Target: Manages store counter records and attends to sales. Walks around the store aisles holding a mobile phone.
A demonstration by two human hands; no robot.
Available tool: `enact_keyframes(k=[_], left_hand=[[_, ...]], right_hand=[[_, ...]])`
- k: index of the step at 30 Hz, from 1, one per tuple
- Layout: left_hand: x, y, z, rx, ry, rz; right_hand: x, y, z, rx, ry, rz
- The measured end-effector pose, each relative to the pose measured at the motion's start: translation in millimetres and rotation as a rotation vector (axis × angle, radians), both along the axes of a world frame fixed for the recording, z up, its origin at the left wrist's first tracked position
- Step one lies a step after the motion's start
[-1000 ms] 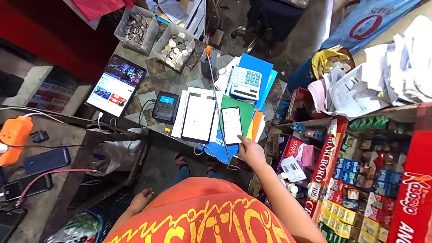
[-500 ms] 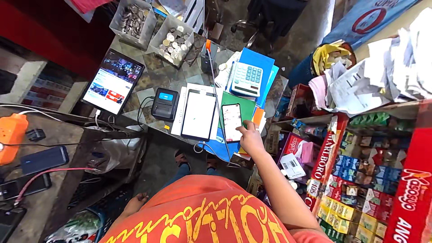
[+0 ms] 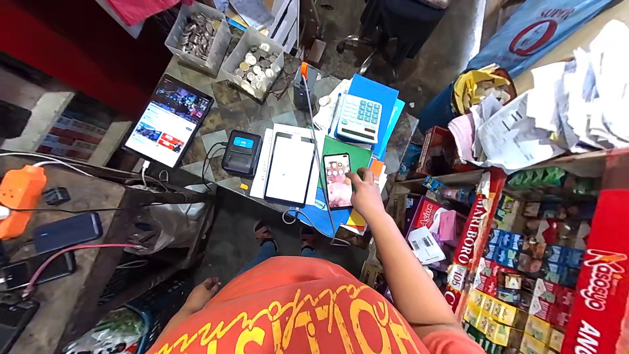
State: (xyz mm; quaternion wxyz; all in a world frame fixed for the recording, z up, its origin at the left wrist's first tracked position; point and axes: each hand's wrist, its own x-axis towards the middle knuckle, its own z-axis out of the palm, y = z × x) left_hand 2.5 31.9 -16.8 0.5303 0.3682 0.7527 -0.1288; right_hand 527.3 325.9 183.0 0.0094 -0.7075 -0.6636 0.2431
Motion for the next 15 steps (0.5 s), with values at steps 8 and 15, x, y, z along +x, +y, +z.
enact_keyframes(k=[8,15], left_hand=[[-11.5,-8.9,-3.0,-0.026,0.074,-0.005],[-0.2,3.4,2.0,0.006,0.039,0.004]], right_hand=[[-14.2,6.1,5.9,0.074,-0.019,0.027],[-3.0,-1.5,8.9,0.085,0.088,-0.13]])
